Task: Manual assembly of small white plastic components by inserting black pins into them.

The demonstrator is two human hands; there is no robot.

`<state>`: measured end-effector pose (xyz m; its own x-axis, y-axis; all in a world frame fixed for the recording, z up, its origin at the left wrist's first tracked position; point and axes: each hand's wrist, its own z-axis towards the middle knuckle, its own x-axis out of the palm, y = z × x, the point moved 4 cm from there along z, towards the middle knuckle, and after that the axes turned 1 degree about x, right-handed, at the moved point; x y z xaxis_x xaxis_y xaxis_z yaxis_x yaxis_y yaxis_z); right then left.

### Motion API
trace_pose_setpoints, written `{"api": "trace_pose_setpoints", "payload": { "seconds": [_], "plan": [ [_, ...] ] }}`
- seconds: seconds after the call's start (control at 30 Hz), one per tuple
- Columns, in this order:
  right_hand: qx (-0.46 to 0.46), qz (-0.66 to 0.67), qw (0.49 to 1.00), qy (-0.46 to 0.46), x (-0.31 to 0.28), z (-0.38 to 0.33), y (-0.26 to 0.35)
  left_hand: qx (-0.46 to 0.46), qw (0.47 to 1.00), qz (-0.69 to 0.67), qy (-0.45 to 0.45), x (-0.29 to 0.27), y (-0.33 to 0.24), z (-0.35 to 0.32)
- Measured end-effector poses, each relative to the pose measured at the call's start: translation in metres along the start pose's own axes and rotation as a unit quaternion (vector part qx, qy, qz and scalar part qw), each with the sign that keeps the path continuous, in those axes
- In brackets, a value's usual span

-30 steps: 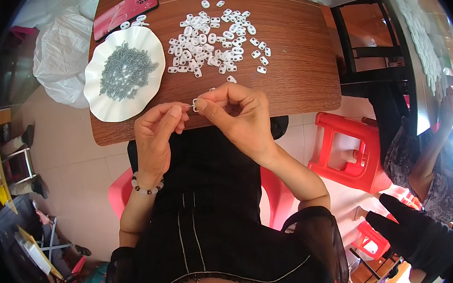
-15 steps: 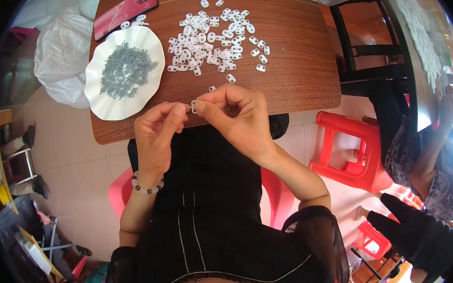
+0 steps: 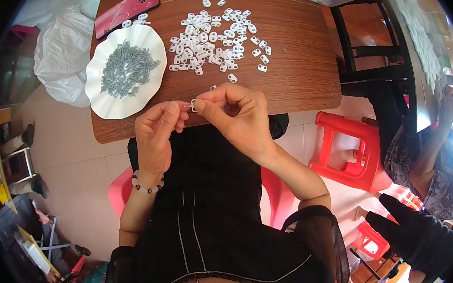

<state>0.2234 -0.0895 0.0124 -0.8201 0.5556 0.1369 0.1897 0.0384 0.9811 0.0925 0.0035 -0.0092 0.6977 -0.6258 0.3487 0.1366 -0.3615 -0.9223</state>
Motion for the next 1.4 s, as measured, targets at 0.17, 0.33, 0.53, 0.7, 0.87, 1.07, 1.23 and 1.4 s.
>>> {"api": "trace_pose_setpoints", "payload": {
  "seconds": [0.17, 0.33, 0.53, 0.7, 0.87, 1.07, 1.23, 1.4],
  "plan": [
    [0.002, 0.007, 1.000, 0.003, 0.002, -0.001, 0.001, 0.026, 0.999, -0.009, 0.019, 0.004, 0.000, 0.001],
    [0.000, 0.017, 1.000, 0.006, 0.002, -0.001, 0.000, 0.011, 1.000, 0.003, 0.013, 0.006, 0.000, 0.001],
    [-0.001, 0.018, 1.000, 0.015, 0.001, -0.001, -0.001, 0.023, 0.999, 0.023, 0.003, 0.008, 0.002, 0.003],
    [-0.006, 0.022, 1.000, 0.009, 0.002, -0.001, -0.001, 0.026, 0.999, 0.033, -0.011, 0.008, 0.006, 0.002],
    [-0.004, 0.013, 1.000, 0.010, 0.002, -0.001, -0.003, 0.030, 0.999, 0.024, -0.017, 0.007, 0.008, 0.002],
    [0.000, 0.068, 0.998, 0.009, 0.005, 0.000, 0.001, -0.002, 0.999, -0.029, -0.019, 0.007, 0.011, -0.001],
    [0.001, 0.026, 1.000, -0.003, -0.003, 0.000, -0.001, -0.035, 0.996, -0.077, -0.005, 0.008, 0.008, 0.001],
    [-0.003, -0.004, 1.000, -0.014, -0.009, -0.001, 0.005, -0.027, 0.999, -0.046, -0.014, 0.002, 0.003, 0.003]
  ]
}}
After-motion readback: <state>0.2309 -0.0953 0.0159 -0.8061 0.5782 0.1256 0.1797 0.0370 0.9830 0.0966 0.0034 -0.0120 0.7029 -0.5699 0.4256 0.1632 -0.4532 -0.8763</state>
